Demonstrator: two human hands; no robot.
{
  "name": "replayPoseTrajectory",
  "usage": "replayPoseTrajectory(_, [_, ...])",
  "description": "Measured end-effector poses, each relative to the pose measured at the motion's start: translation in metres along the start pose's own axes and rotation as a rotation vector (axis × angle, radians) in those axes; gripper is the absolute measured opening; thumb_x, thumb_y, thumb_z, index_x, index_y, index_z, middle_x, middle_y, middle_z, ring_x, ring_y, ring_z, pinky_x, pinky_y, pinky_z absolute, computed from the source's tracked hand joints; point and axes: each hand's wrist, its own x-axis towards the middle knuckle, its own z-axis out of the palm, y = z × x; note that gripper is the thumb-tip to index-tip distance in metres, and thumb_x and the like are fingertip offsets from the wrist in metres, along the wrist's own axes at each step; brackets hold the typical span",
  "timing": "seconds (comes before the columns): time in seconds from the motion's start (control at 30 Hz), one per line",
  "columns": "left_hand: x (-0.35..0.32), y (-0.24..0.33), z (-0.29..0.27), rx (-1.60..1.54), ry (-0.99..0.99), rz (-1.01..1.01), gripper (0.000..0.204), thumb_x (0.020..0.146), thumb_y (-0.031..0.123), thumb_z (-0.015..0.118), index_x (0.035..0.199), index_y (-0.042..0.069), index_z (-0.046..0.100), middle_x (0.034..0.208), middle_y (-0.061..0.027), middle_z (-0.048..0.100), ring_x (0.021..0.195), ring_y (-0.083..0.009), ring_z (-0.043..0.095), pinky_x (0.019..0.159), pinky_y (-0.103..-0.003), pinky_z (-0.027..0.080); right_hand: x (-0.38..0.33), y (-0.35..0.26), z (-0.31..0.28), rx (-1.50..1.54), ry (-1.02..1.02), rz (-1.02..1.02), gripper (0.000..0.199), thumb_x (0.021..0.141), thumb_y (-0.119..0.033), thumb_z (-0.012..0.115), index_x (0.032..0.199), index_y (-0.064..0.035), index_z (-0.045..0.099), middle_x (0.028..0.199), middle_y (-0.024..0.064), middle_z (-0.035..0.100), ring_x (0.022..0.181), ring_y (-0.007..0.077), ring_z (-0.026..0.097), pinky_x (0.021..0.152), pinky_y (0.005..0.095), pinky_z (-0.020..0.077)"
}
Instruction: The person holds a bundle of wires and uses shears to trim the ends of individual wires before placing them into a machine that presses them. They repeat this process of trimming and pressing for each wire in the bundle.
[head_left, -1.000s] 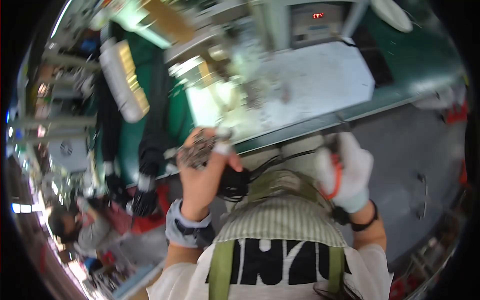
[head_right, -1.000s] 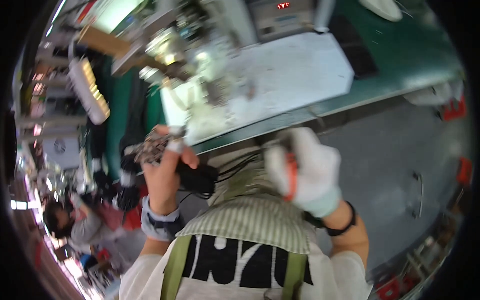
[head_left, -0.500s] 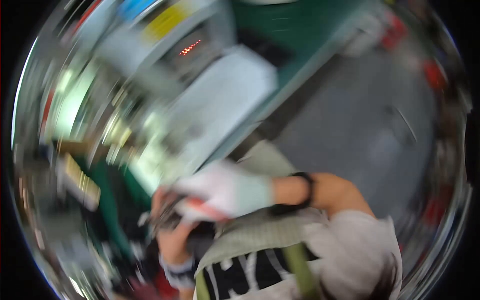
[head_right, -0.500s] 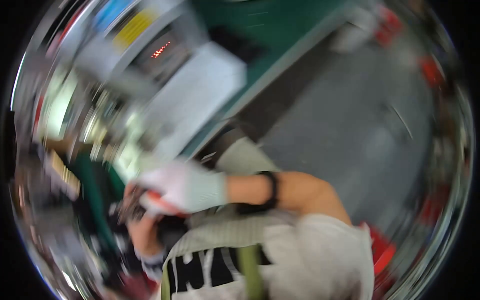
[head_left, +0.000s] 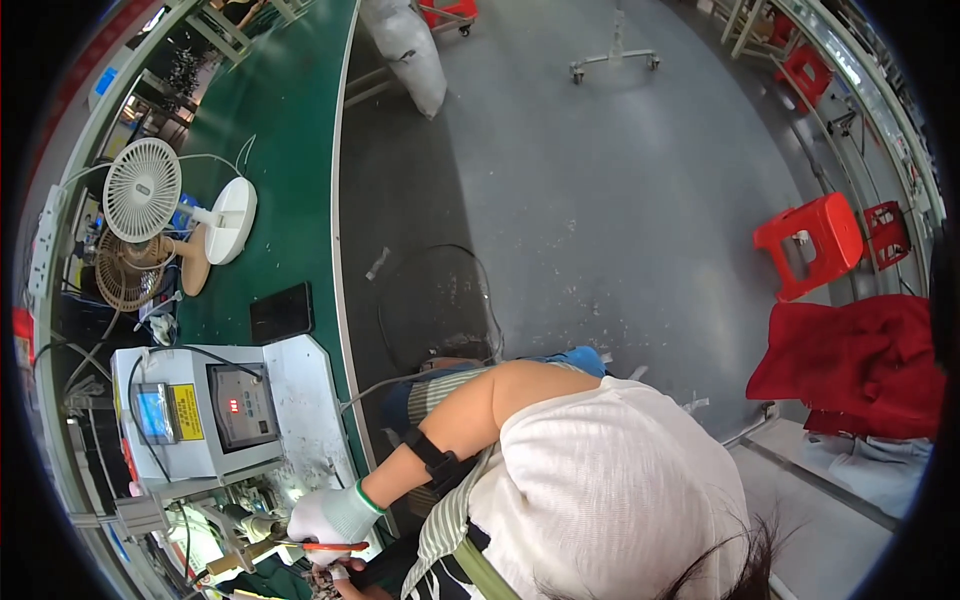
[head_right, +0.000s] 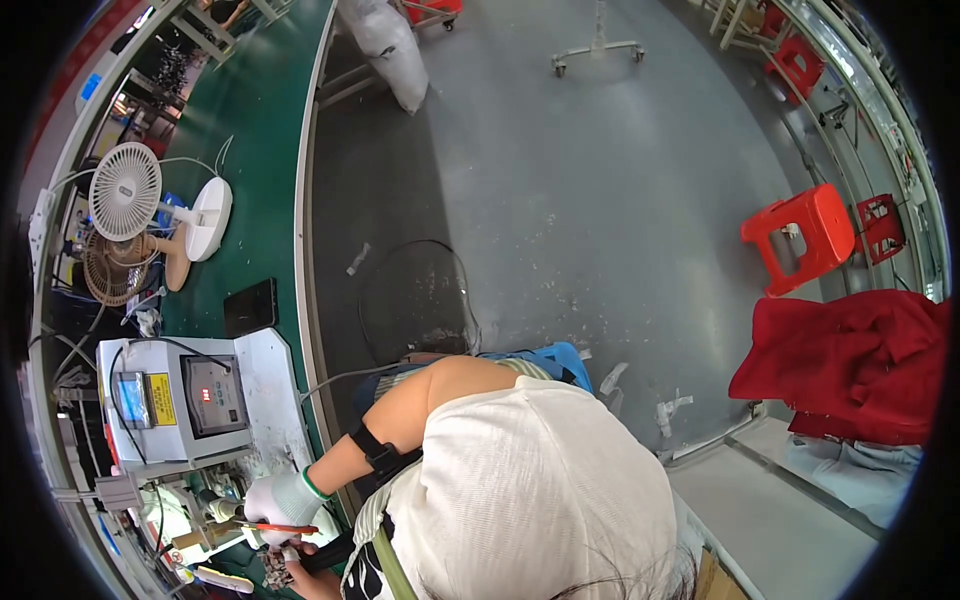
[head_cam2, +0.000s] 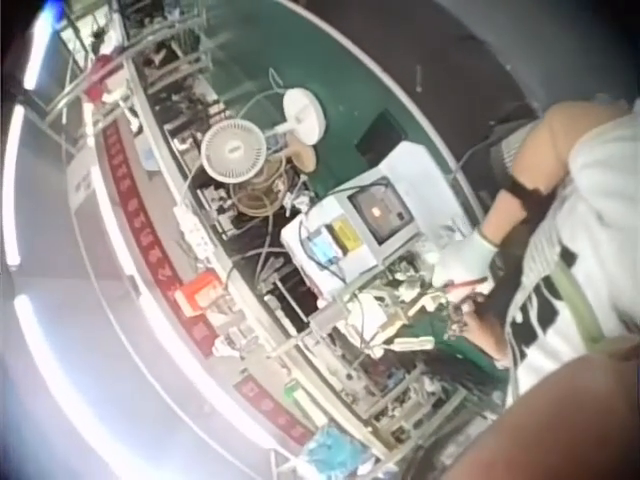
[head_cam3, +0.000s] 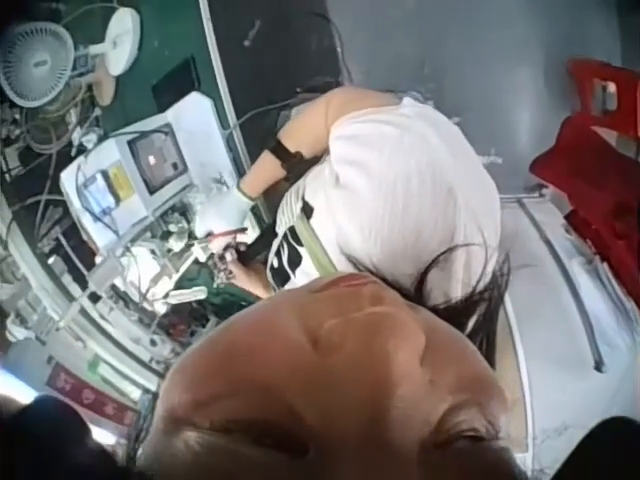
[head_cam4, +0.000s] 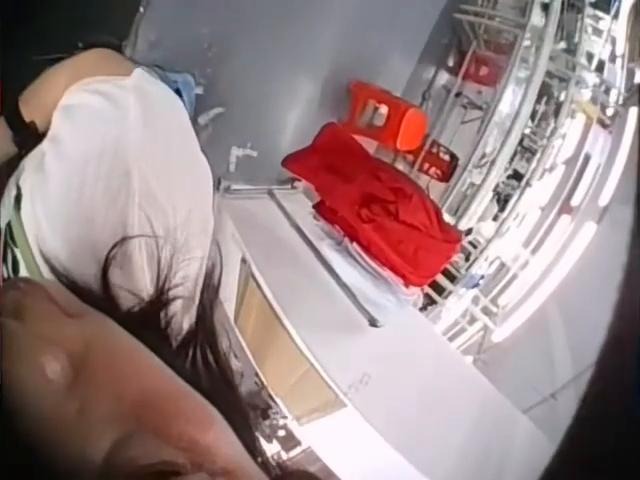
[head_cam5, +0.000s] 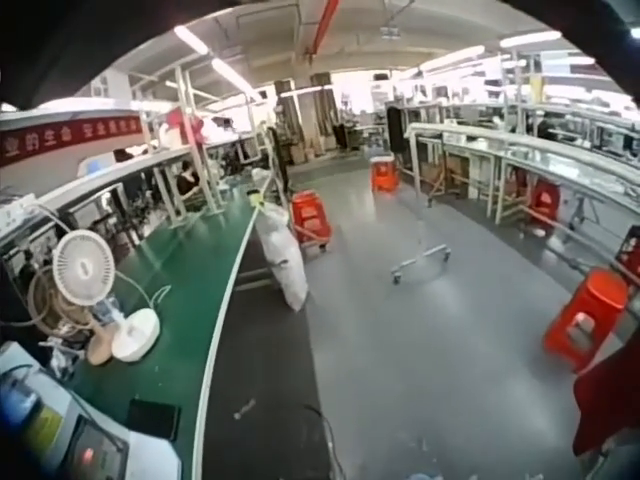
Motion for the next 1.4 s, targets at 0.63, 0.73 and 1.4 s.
replayPoseTrajectory(0.63, [0.004,-0.014,0.03,-0.216,0.124,0.035,0.044,0.084,0.009,0.061,0.124,-0.004,0.047,0.096,-0.0054,0.059,0.085,-0.0136,0.057,0.076,-0.028,0.048,-0.025,-0.027,-0.045,0.87,-0.296,0.556,0.018,0.087,-0.015,0.059,0.085,0.0024,0.058,0.061,0.0099,0.059,0.041,0.0127,0.052,0.035,0.0252,0.0404])
replayPoseTrajectory(0.73, [0.012,0.012,0.044,-0.554,-0.021,-0.078,0.031,0.084,0.011,0.067,0.109,0.001,0.051,0.09,-0.002,0.061,0.081,-0.0099,0.058,0.074,-0.026,0.048,-0.029,-0.041,-0.062,0.625,-0.28,0.519,0.018,0.089,-0.015,0.056,0.094,0.0018,0.059,0.064,0.0069,0.062,0.046,0.0073,0.052,0.042,0.0217,0.042])
replayPoseTrajectory(1.4, [0.005,0.012,0.025,-0.61,0.299,-0.315,0.02,0.072,-0.003,0.07,0.082,0.004,0.054,0.077,0.0027,0.058,0.069,-0.0012,0.05,0.061,-0.018,0.041,0.006,-0.07,-0.039,-0.962,-0.491,-0.187,0.03,0.069,-0.019,0.07,0.096,-0.0108,0.062,0.072,0.0041,0.055,0.061,0.0217,0.057,0.053,0.0334,0.0455])
